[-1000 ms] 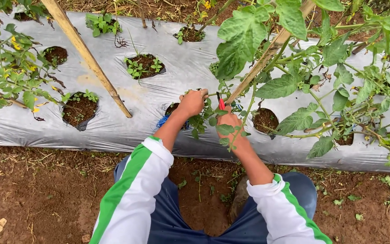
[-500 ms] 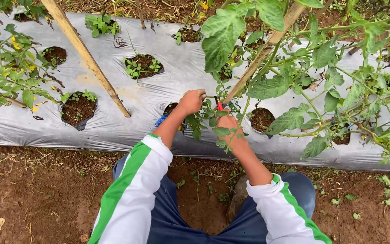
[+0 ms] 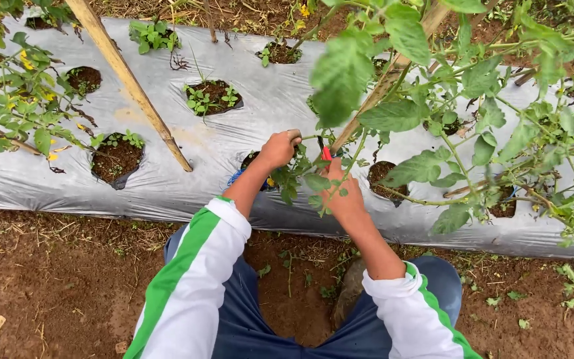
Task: Pruning tomato plants by cutting off suckers and extra leaves using pruning shears
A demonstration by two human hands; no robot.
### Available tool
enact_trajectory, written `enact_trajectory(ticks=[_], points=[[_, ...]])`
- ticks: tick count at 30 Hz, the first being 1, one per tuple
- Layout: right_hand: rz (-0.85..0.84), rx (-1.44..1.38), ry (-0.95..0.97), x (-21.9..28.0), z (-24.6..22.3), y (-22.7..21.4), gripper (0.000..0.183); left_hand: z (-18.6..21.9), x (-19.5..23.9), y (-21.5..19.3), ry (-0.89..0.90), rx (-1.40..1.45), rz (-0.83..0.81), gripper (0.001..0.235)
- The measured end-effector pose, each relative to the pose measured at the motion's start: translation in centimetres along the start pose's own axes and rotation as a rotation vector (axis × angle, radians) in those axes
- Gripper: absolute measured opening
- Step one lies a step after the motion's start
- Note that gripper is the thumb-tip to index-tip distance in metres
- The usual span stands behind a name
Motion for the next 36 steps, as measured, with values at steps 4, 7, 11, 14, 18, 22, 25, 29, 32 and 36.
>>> enact_trajectory(ticks=[4,7,11,14,18,22,25,29,32,36], points=[[0.023,0.033,-0.049,-1.4,-0.1,1.1,0.055,-1.0,-0.6,0.6,-0.028,-0.059,-0.017,0.028],[-0.049,-0.187,0.027,-0.6,-0.6,1.0,0.057,-0.9,0.0,0.6,-0.052,-0.063,-0.037,0.030],[0.014,0.011,0.018,0.4,-3.3,-0.7,0.057,-0.3,-0.2,0.4,-0.013,-0.056,-0.029,0.027],[0.026,0.067,-0.005,0.0,-2.7,-0.5,0.050,-1.2,-0.5,1.1,-0.030,-0.070,-0.044,0.027],[0.055,0.090,-0.103,-2.3,-0.7,1.5,0.049,-1.8,-1.1,1.6,-0.057,-0.119,-0.074,0.027],[0.043,0.023,-0.087,-1.5,-1.6,0.7,0.049,-1.8,-1.3,1.9,-0.049,-0.117,-0.067,0.028],[0.018,0.151,-0.078,-1.2,-2.2,0.7,0.055,-1.8,-1.3,1.7,-0.052,-0.133,-0.064,0.029],[0.043,0.063,-0.100,-2.3,-0.8,1.6,0.049,-1.7,-1.2,1.9,-0.035,-0.149,-0.071,0.027],[0.031,0.051,-0.082,-2.6,-0.5,2.0,0.051,-2.0,-1.3,2.3,-0.032,-0.165,-0.075,0.027],[-0.079,0.305,0.175,0.5,-5.4,-1.1,0.049,-2.9,-1.6,2.5,-0.038,-0.164,-0.085,0.027]])
Point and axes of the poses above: each hand's wrist, its own x-axis away from the middle knuckle, its own y-axis out of the palm, z = x × y, the point moved 7 cm from there along -x, towards the middle knuckle, and after that the axes turned 11 degrees about y, right-handed, at the moved point
